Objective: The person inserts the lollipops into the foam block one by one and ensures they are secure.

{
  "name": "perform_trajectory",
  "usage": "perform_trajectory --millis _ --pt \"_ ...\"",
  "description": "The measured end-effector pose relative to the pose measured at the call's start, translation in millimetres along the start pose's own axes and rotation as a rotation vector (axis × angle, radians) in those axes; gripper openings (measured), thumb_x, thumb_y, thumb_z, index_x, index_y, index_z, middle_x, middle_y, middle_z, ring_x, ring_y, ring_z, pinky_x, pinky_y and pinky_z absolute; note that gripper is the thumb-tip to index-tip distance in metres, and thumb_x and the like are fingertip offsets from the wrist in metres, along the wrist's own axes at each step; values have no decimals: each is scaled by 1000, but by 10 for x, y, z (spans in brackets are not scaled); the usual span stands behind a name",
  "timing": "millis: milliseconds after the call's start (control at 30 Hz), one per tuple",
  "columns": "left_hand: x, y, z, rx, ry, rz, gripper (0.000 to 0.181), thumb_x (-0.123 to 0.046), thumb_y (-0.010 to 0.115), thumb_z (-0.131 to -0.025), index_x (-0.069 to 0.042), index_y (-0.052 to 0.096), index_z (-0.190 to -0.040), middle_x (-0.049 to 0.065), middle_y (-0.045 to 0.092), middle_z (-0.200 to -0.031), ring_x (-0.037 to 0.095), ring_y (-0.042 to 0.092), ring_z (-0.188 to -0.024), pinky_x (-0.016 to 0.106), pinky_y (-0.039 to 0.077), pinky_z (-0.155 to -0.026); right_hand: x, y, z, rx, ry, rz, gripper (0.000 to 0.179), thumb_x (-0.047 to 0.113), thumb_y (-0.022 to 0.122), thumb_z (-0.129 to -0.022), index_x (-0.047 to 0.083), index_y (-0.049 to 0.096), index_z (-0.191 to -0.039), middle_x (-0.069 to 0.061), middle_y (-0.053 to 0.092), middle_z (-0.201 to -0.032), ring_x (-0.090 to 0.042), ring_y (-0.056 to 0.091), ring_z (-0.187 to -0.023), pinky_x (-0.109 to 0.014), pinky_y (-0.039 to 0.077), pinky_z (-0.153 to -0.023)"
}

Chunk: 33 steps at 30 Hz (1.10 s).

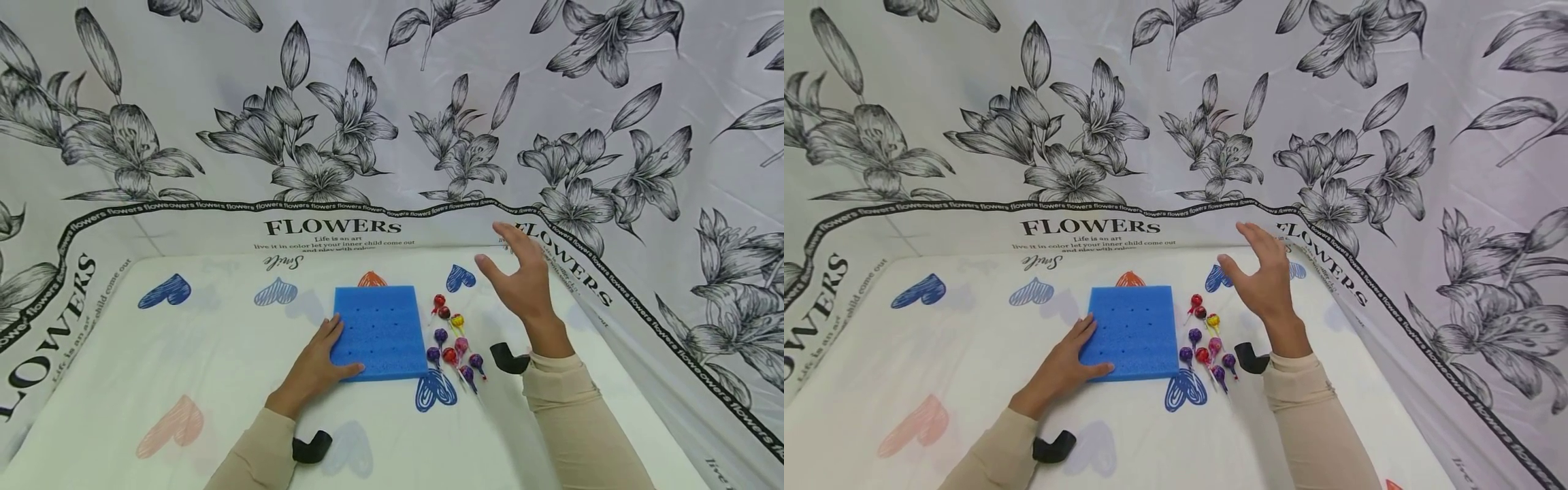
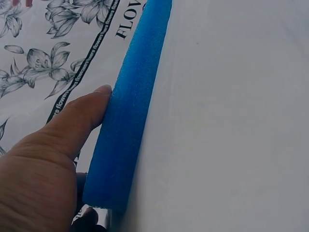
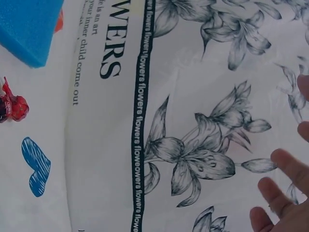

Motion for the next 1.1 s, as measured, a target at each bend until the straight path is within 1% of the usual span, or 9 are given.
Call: perform_trajectory --millis 100,167,267,367,500,600,767,967,1100 --pt "7 22 2 -1 -4 -2 108 -56 78 -72 -8 26 -153 16 14 -158 41 17 -141 60 27 -105 -35 21 6 -64 -60 -74 52 8 78 -80 4 61 -129 -11 57 -132 -30 45 -126 -53 27 -106" --pt "7 34 3 -4 -2 -6 108 -56 78 -72 -7 26 -153 15 15 -158 41 17 -141 60 28 -105 -70 46 24 -76 -60 -113 50 3 79 -78 3 63 -126 -12 60 -129 -29 47 -124 -51 30 -105" --pt "1 44 3 -8 2 -11 107 -55 78 -73 -6 27 -152 14 16 -158 39 16 -142 59 28 -105 -131 96 68 -67 -16 -176 48 -3 77 -79 0 64 -125 -14 60 -127 -28 48 -120 -49 34 -100" --pt "-1 47 4 -6 5 -12 106 -55 78 -73 -6 27 -152 14 16 -158 39 16 -142 59 27 -106 -85 117 122 -47 67 -200 43 -4 74 -82 -3 63 -123 -17 60 -126 -30 48 -119 -50 37 -92" --pt "-6 47 6 1 3 -6 106 -55 78 -73 -6 27 -152 13 16 -158 38 16 -142 59 27 -106 -51 147 210 -17 165 -199 36 0 70 -86 -6 63 -121 -21 61 -123 -34 49 -119 -56 37 -91" --pt "-9 46 16 -3 8 -2 106 -55 78 -73 -6 28 -152 14 17 -158 38 17 -142 59 27 -106 -239 232 293 0 209 -226 35 3 71 -87 -4 65 -120 -21 61 -122 -35 49 -117 -58 36 -91" --pt "1 46 31 -21 7 -9 106 -54 79 -72 -4 29 -151 15 18 -158 40 18 -141 59 28 -105 -614 412 411 33 258 -252 36 12 74 -87 5 67 -121 -12 63 -123 -30 50 -115 -56 35 -91" --pt "9 44 20 -24 7 -21 104 -53 79 -74 -4 29 -151 15 18 -158 40 18 -141 59 29 -105 -777 534 523 118 375 -214 38 29 74 -88 10 69 -120 -8 64 -123 -27 50 -114 -51 37 -91" --pt "1 35 11 -31 20 -15 104 -52 79 -73 -3 30 -151 15 20 -157 40 18 -141 59 29 -105 -929 604 633 210 462 -180 44 35 72 -88 9 67 -123 -10 62 -126 -30 48 -116 -51 38 -94"
Point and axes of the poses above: each hand's wrist, its own z-axis away from the middle knuckle, its own y-axis out of the palm, x = y × z, the point moved 1 cm from there along -z, towards the middle knuckle
